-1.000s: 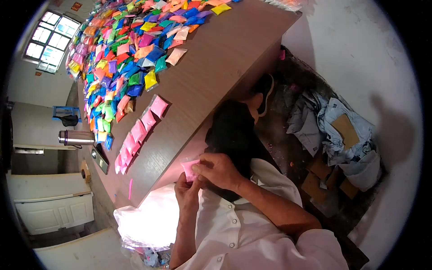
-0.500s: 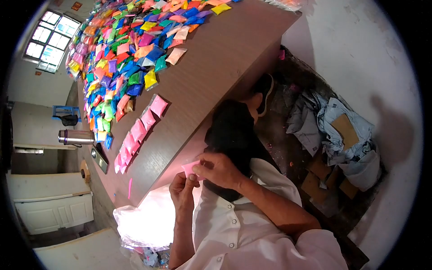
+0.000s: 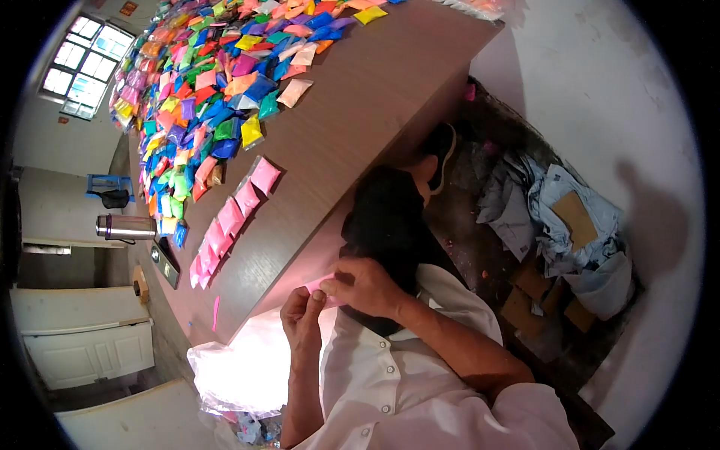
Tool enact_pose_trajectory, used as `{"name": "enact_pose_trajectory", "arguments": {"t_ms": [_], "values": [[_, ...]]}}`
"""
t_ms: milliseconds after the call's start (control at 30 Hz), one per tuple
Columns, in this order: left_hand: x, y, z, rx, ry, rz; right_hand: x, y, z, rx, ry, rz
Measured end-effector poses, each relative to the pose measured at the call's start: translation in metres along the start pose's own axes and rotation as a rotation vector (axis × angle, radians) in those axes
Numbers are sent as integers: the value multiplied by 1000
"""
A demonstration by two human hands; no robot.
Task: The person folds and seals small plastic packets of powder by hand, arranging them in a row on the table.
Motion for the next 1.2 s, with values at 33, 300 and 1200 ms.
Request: {"name": "enact_pose_trajectory", "arguments": {"t_ms": [33, 300, 1200], "values": [[1, 8, -4, 43, 5, -3, 0, -2, 0, -13, 10, 8], [-1, 0, 6, 68, 115, 33, -1, -3, 0, -60, 0, -69], [-7, 19, 7, 4, 119, -54, 0, -9, -7, 65, -61, -51]]}}
Point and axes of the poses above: each hand's wrist, its own x-axis away from the middle knuckle, its own z-axis out of the back of the hand, y = z × x, the point moved 9 cm from there along -x, towards the middle knuckle, and after that the axes turned 3 degrees about y, right-handed, at the moved point
